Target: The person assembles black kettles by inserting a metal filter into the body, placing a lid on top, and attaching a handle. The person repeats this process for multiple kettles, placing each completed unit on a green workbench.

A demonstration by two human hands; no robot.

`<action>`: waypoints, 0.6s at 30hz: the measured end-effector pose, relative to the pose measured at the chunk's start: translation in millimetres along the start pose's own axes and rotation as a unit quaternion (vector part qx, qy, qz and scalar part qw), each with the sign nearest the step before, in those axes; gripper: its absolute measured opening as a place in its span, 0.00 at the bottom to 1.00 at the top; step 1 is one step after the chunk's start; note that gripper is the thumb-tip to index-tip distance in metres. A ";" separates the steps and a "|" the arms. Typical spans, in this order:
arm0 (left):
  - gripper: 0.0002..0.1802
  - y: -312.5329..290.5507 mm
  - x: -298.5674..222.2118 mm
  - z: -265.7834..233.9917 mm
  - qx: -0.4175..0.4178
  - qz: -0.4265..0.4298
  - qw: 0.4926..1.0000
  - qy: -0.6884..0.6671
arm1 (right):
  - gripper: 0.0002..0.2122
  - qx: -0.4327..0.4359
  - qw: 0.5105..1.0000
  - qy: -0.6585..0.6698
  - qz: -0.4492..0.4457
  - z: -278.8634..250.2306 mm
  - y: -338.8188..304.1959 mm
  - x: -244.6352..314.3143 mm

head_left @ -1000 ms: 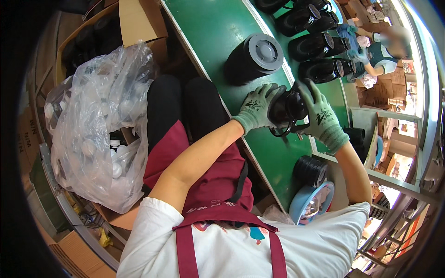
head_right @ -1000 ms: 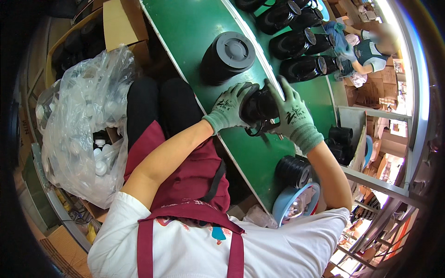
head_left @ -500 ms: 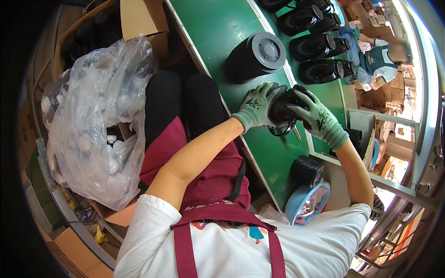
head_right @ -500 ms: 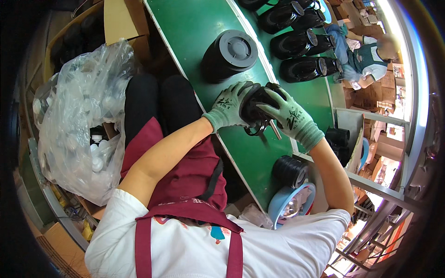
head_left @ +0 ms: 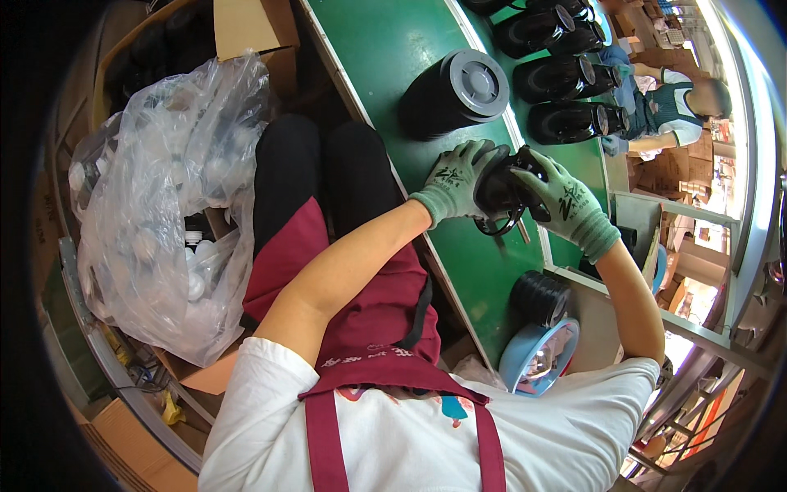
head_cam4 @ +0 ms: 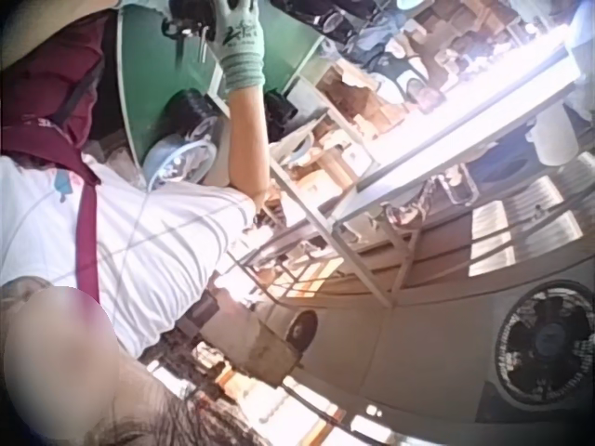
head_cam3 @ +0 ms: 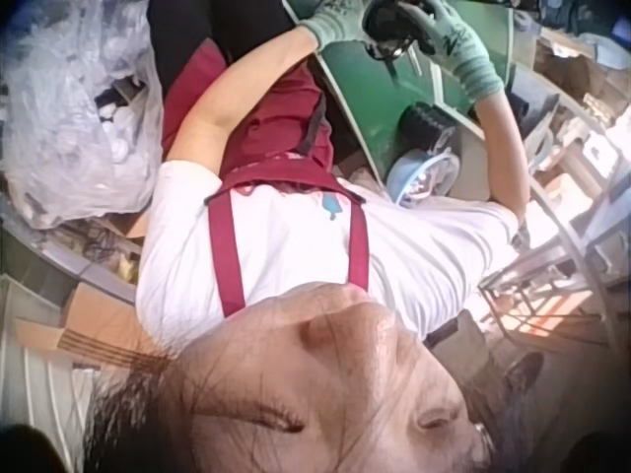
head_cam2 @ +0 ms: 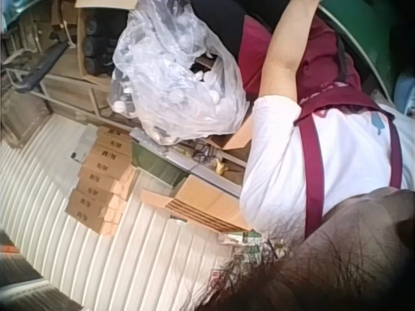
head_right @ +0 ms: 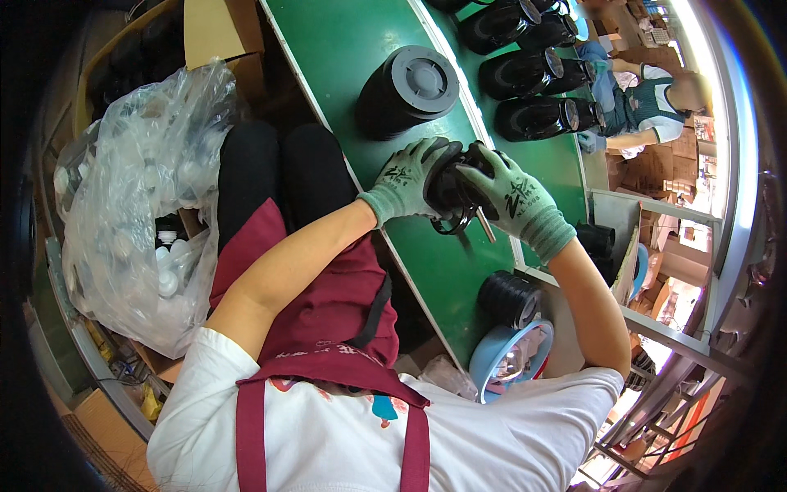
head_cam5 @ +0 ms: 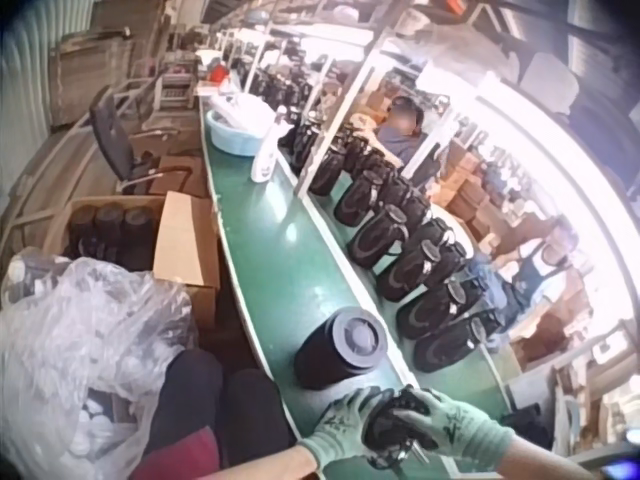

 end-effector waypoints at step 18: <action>0.71 -0.5 2.1 1.0 0.002 0.002 1.000 -0.010 | 0.55 -0.024 0.991 0.059 0.117 2.5 -6.6 3.4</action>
Point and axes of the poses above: each hand's wrist, its own y-axis towards the middle knuckle, its own z-axis out of the palm, x = y × z, the point moved 2 cm from there along y, towards the middle knuckle, and after that the axes turned 15 degrees about -x, right-handed, at the moved point
